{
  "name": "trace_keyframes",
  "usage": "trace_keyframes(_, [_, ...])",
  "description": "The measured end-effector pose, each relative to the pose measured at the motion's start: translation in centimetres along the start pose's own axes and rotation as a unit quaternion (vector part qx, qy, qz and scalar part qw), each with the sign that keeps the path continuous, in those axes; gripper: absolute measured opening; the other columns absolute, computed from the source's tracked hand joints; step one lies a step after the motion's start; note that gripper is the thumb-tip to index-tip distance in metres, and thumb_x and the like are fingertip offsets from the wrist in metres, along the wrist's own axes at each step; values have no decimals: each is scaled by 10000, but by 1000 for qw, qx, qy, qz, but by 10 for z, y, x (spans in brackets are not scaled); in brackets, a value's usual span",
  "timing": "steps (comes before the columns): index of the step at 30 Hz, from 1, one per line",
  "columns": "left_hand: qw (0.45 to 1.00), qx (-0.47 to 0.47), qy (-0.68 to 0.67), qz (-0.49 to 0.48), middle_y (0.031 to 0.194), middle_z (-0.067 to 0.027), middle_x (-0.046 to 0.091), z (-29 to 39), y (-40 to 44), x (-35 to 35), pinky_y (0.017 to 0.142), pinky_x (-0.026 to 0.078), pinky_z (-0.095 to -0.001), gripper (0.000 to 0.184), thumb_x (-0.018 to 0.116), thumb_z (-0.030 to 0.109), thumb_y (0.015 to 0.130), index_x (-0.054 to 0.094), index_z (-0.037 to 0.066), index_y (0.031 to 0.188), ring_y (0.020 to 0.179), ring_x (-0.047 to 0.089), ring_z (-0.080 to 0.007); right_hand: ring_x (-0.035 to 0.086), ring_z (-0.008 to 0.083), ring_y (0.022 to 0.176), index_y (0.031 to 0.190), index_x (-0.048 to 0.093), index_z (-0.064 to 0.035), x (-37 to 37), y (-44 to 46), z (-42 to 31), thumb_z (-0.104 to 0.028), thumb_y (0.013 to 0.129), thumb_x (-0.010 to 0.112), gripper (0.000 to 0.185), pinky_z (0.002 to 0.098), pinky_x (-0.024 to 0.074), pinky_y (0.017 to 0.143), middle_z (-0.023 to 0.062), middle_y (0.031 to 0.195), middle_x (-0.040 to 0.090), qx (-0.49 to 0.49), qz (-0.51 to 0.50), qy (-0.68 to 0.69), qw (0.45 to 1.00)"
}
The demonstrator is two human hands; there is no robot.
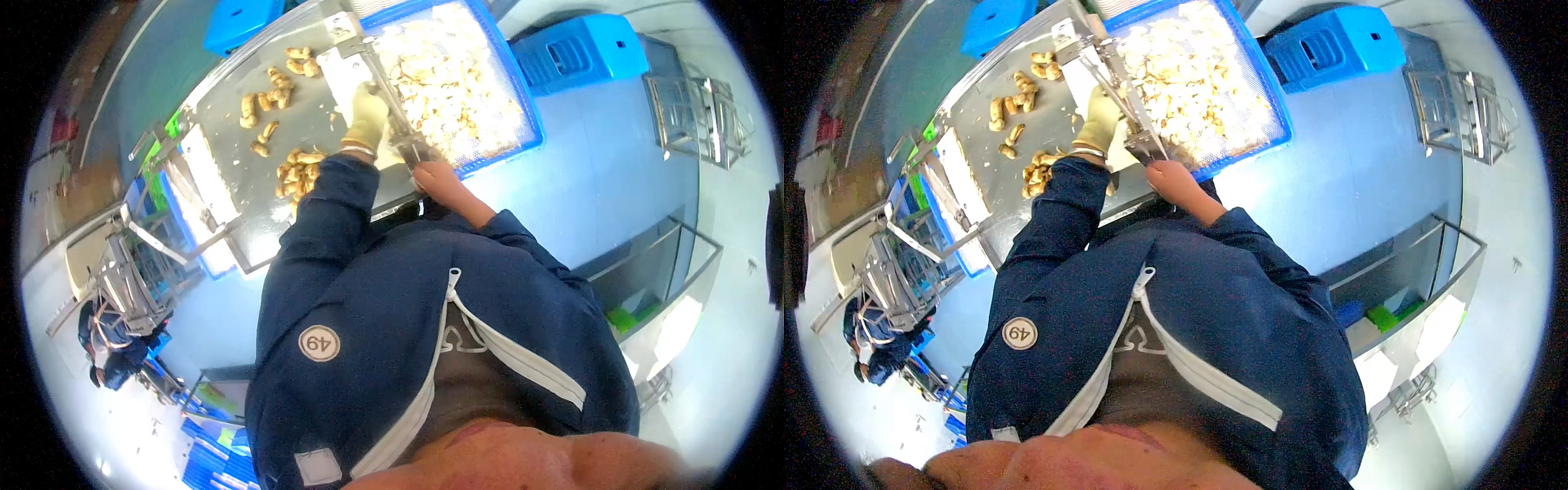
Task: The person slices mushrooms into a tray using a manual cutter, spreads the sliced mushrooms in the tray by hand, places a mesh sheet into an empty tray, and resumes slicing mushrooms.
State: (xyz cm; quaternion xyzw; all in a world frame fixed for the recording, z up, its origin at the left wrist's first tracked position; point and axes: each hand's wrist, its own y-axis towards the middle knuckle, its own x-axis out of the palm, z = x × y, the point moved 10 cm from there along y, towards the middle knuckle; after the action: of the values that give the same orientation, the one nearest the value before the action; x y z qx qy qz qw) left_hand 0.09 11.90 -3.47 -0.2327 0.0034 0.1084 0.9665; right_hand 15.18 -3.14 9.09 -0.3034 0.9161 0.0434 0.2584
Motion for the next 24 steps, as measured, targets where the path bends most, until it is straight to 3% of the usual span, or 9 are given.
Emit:
trace_keyframes(1, [996,-5,-85,-39,746,-72,629,9,-3,8,524,496,-297,169,630,98,861,608,-25,975,627,607,-169,573,387,697,746,490,-17,-3,1,-4,-90,772,550,98,465,459,597,179,744,557,20,-1,8,1000])
trace_keyframes(5, [977,-2,55,-204,783,-65,662,33,-15,19,625,518,-276,141,605,113,858,639,29,965,696,640,-202,583,390,746,755,507,-3,-3,1,-12,-146,822,485,160,472,471,639,183,774,575,-55,30,-85,994])
trace_keyframes(10, [767,351,486,-230,854,-138,665,105,-65,32,690,514,-380,149,631,109,814,637,32,941,777,632,-310,582,398,782,801,581,2,-7,2,4,-267,866,448,307,467,456,703,206,826,614,85,25,62,994])
trace_keyframes(12, [967,75,50,-239,927,-114,657,117,-67,34,716,519,-367,182,615,122,857,622,32,1015,827,634,-276,586,397,801,816,596,-3,-6,1,7,-267,867,446,308,470,454,709,210,845,619,102,19,69,992])
trace_keyframes(13, [958,-80,-183,-208,963,-102,653,106,-73,39,729,522,-360,198,607,128,879,614,32,1052,852,635,-259,589,396,811,824,604,-5,-4,-1,9,-267,868,445,309,472,454,712,212,854,622,109,12,71,991])
trace_keyframes(14, [933,-21,-220,-285,1077,-80,612,114,-73,49,795,511,-323,287,581,154,923,559,26,1180,942,603,-207,590,393,815,843,609,-8,-2,-2,9,-285,872,450,320,470,453,718,215,860,623,109,-3,67,992])
trace_keyframes(18, [990,70,4,-124,1156,-92,598,136,-57,9,866,471,-293,328,579,135,912,549,20,1218,1003,572,-152,589,381,823,905,620,-17,-11,-2,-2,-301,907,449,332,446,456,740,208,898,621,115,-40,118,986])
trace_keyframes(20, [984,154,89,-17,1142,-114,602,122,-38,-39,870,461,-310,334,585,114,887,555,-19,1191,982,575,-185,582,332,802,931,609,-20,-8,-3,1,-211,957,409,278,400,463,757,158,935,594,11,-6,115,993])
trace_keyframes(24, [918,159,346,108,1067,-164,611,88,-67,-64,866,460,-353,358,585,90,857,544,-48,1185,967,582,-266,566,249,771,912,586,-25,-66,-8,41,-161,941,447,197,376,459,758,130,924,572,46,81,301,949])
